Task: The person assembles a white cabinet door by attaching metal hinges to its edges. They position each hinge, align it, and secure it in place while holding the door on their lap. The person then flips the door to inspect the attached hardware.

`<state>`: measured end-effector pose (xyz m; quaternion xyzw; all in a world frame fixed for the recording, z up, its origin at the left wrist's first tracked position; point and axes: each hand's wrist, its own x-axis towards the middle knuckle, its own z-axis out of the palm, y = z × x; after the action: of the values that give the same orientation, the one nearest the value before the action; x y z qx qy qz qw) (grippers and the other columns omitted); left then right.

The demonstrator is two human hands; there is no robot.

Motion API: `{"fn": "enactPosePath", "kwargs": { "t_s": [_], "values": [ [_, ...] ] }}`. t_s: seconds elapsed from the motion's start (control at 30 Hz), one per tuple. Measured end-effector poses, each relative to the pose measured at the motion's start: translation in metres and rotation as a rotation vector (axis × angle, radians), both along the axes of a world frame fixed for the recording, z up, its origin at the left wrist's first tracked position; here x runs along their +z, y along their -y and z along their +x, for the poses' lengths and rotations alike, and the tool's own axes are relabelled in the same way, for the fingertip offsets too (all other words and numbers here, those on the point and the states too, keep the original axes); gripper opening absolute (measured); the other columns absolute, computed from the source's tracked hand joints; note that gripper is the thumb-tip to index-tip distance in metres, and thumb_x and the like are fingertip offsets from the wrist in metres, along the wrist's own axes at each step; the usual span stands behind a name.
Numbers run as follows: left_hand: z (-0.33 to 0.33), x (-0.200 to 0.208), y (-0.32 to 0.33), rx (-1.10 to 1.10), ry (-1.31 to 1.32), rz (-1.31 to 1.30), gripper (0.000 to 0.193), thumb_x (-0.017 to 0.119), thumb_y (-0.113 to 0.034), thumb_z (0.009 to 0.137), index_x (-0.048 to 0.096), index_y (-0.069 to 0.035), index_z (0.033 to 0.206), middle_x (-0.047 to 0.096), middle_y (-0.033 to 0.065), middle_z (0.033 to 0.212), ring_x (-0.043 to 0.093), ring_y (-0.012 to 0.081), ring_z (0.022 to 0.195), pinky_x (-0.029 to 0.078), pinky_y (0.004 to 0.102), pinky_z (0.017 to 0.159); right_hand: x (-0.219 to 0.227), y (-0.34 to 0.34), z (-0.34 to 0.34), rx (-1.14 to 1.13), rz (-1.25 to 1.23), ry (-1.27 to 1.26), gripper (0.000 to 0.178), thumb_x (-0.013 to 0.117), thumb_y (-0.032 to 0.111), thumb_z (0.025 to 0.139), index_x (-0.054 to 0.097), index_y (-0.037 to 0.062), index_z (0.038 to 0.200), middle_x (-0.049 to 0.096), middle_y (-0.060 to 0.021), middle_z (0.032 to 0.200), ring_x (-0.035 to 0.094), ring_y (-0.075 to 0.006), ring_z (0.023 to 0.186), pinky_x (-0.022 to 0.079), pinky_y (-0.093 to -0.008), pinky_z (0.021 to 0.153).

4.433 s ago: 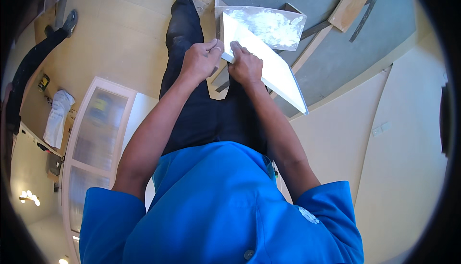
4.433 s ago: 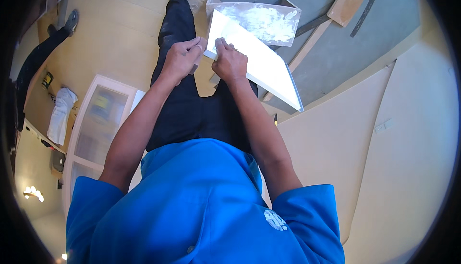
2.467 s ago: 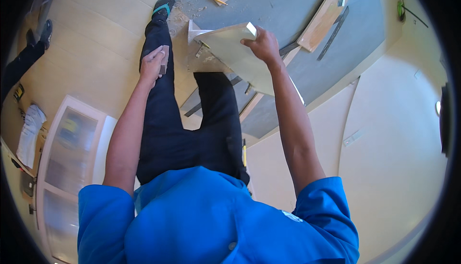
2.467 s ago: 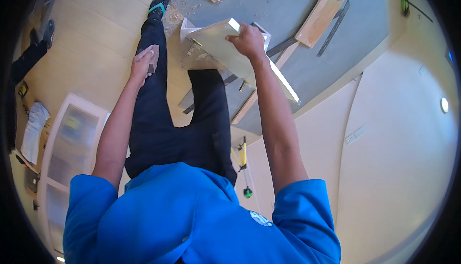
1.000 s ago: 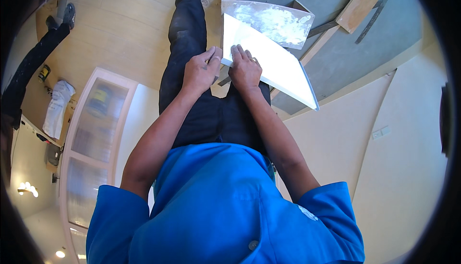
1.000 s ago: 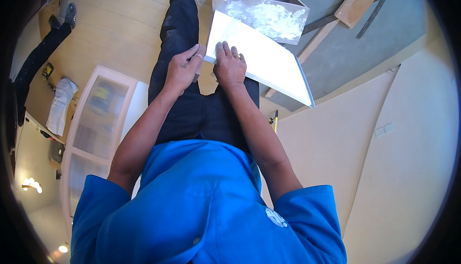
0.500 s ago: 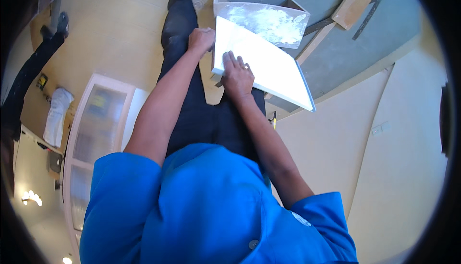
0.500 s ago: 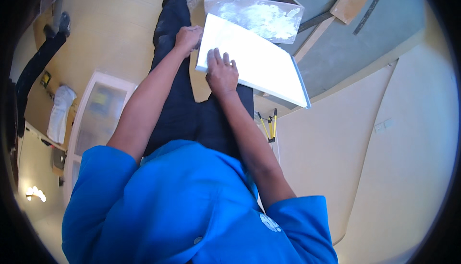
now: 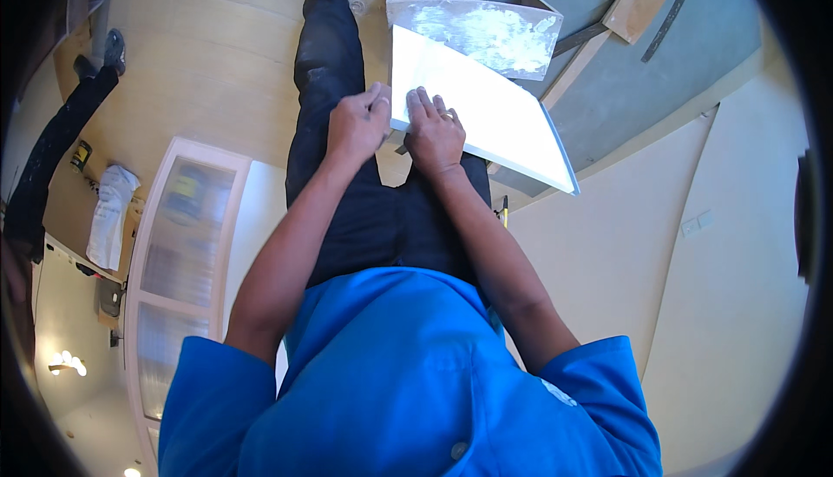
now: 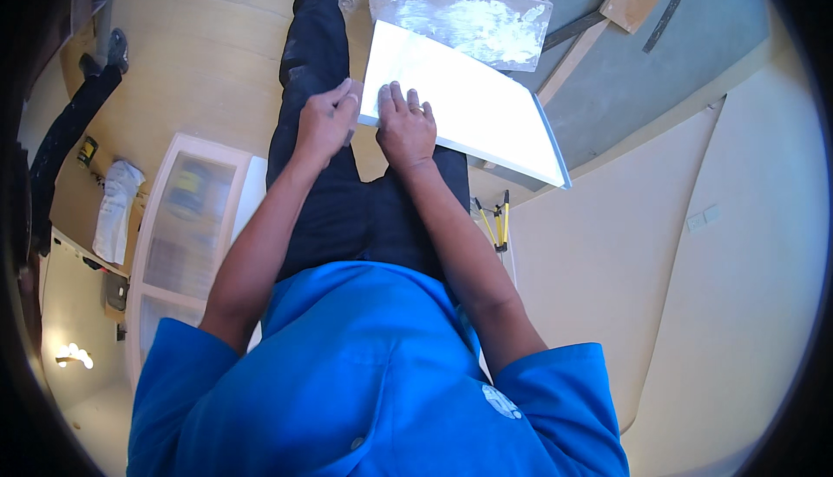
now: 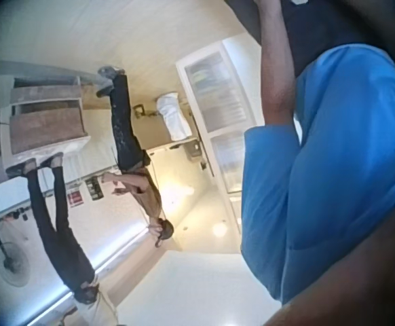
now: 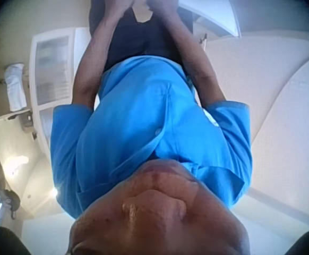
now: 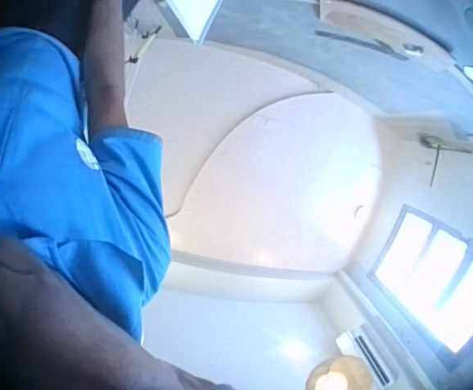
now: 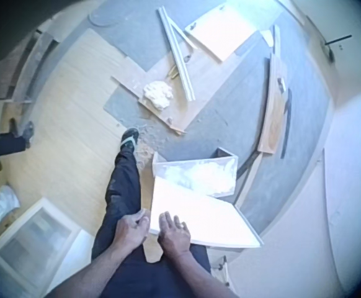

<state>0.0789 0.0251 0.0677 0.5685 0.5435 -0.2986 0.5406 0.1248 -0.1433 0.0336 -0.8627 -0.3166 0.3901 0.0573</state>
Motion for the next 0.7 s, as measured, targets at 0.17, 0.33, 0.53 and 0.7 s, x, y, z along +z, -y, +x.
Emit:
{"fn": "enactPosePath", "kwargs": {
  "t_s": [0.17, 0.33, 0.53, 0.7],
  "values": [
    [-0.001, -0.086, 0.007, -0.141, 0.033, 0.14, 0.037, 0.06, -0.034, 0.097, 0.078, -0.006, 0.111, 0.076, 0.0202, 0.092, 0.073, 0.0358, 0.088, 0.058, 0.0437, 0.081, 0.001, -0.003, -0.006, 0.014, -0.04, 0.049, 0.061, 0.07, 0.009, 0.079, 0.061, 0.0114, 0.139, 0.064, -0.0105, 0.146, 0.065, -0.0377, 0.129, 0.052, -0.0524, 0.106],
    [0.013, -0.199, -0.013, 0.069, -0.072, -0.046, 0.034, 0.064, -0.031, 0.099, 0.079, -0.003, 0.112, 0.076, 0.0086, 0.085, 0.067, 0.0155, 0.063, 0.051, 0.0327, 0.055, 0.005, -0.003, -0.003, 0.032, 0.022, -0.001, 0.051, 0.063, 0.011, 0.087, 0.061, 0.0071, 0.138, 0.064, -0.0144, 0.145, 0.066, -0.0404, 0.126, 0.05, -0.0574, 0.106],
    [-0.014, -0.093, -0.032, 0.205, -0.006, -0.17, 0.028, 0.063, -0.032, 0.102, 0.079, -0.012, 0.112, 0.067, -0.001, 0.077, 0.058, 0.0082, 0.056, 0.038, 0.0288, 0.042, 0.006, -0.004, 0.003, 0.015, -0.015, -0.007, 0.055, 0.066, 0.012, 0.086, 0.06, 0.0088, 0.14, 0.063, -0.0128, 0.146, 0.065, -0.0391, 0.129, 0.05, -0.0558, 0.107],
    [-0.038, -0.018, 0.017, 0.002, 0.143, 0.135, 0.048, 0.062, -0.026, 0.101, 0.065, 0.0, 0.141, 0.079, 0.0128, 0.099, 0.069, 0.0153, 0.069, 0.056, 0.0302, 0.067, 0.006, -0.003, -0.001, 0.008, -0.015, -0.004, 0.055, 0.064, 0.01, 0.085, 0.06, 0.0089, 0.14, 0.063, -0.0123, 0.147, 0.064, -0.0393, 0.13, 0.05, -0.0566, 0.107]
  ]
}}
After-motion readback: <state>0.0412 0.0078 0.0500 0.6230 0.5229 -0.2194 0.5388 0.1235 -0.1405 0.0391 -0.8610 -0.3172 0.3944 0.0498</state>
